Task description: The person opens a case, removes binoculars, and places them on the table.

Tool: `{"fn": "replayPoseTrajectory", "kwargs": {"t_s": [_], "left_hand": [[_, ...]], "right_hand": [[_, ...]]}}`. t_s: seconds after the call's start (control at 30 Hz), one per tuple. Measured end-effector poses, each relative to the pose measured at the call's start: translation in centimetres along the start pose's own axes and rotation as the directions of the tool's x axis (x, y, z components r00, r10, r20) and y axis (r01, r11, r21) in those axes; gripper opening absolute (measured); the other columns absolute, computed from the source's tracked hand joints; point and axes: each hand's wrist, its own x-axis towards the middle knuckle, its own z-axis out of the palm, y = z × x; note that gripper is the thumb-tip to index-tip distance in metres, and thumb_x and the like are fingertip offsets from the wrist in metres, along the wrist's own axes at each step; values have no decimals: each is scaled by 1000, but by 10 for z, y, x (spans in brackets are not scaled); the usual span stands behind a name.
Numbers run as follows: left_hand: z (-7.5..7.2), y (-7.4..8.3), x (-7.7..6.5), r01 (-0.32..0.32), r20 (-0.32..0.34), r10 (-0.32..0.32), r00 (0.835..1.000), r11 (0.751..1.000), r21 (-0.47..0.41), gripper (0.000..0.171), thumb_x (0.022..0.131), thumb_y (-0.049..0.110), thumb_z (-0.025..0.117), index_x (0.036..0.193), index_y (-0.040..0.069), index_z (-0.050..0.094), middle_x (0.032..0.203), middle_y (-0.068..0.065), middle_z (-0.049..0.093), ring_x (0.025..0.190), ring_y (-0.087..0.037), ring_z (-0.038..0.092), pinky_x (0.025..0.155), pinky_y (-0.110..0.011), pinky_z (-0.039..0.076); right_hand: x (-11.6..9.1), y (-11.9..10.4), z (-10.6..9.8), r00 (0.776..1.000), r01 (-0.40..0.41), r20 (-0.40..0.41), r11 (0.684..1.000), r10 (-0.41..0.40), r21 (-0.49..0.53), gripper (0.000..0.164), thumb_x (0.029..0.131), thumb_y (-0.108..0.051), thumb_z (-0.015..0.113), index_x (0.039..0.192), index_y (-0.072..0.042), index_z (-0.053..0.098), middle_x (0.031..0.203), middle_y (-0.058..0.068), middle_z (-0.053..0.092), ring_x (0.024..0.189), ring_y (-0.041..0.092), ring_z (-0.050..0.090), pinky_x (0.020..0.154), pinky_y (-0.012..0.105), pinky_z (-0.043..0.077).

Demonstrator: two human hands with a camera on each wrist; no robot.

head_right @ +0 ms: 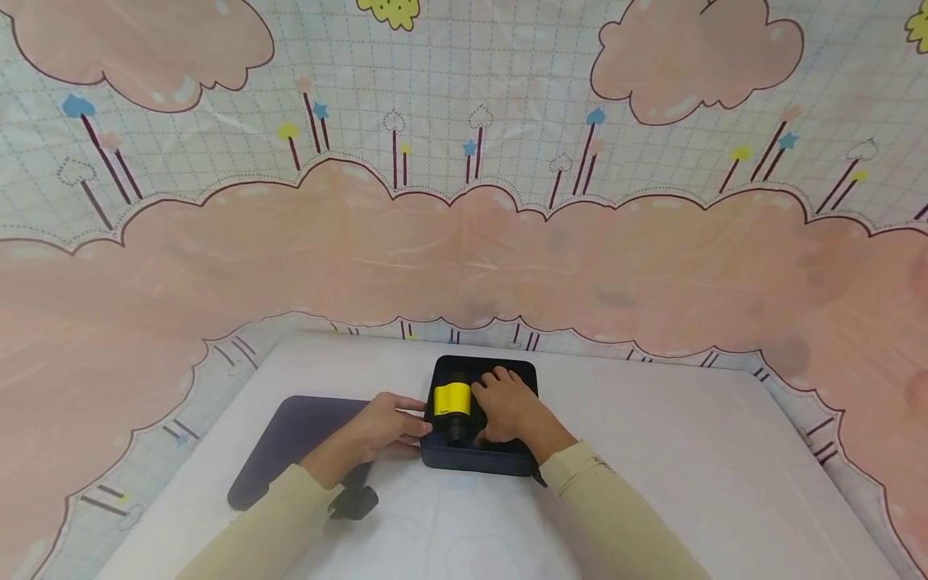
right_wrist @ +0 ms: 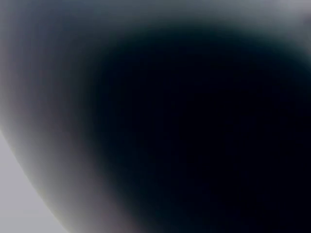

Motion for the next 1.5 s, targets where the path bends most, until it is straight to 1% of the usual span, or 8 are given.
{"fn": "replayPoseTrajectory", "kwargs": {"t_s": [0.27,0.57,0.73,1.03,1.33,1.5], "left_hand": [[1,2,-2,-6,2,6,1000,1000,-4,61,93,0,73,148,-9,48,128,-26,69,112,-35,73,93,-53,61],[2,4,0,7,-18,-7,1000,1000,11,61,94,1,73,149,-8,48,128,-26,70,112,-35,74,93,-52,62],[2,3,0,9,-20,-9,1000,1000,9,60,94,0,73,148,-8,49,130,-27,69,114,-36,73,93,-52,62],[3,2,0,6,-23,-6,1000,1000,8,60,93,0,73,147,-9,49,128,-27,70,114,-37,74,91,-51,62],[4,1,1,6,-14,-6,1000,1000,4,60,93,-1,72,148,-9,48,130,-27,69,118,-39,72,91,-52,62],[4,1,1,-3,-14,3,1000,1000,6,60,93,-1,72,148,-10,48,129,-27,70,117,-39,72,91,-52,62]], "right_hand": [[4,6,-1,1000,25,14,999,-25,-23,89,78,-56,88,146,-7,56,145,13,60,139,34,48,126,56,34],[5,7,-5,999,47,15,999,-47,15,86,76,-54,90,141,-6,60,139,13,64,132,32,50,124,56,37],[4,9,-3,998,52,21,999,-53,12,85,76,-54,90,141,-7,61,139,12,64,130,31,51,123,55,39],[3,11,-8,998,59,18,998,-60,10,87,76,-55,90,142,-7,60,141,12,64,130,31,50,121,54,41],[-1,13,-18,998,57,14,998,-57,15,87,75,-54,90,143,-9,60,144,11,62,135,33,49,121,54,41],[-3,16,-24,998,58,7,998,-59,25,87,75,-52,91,143,-8,60,142,12,63,133,34,49,119,55,43]]}}
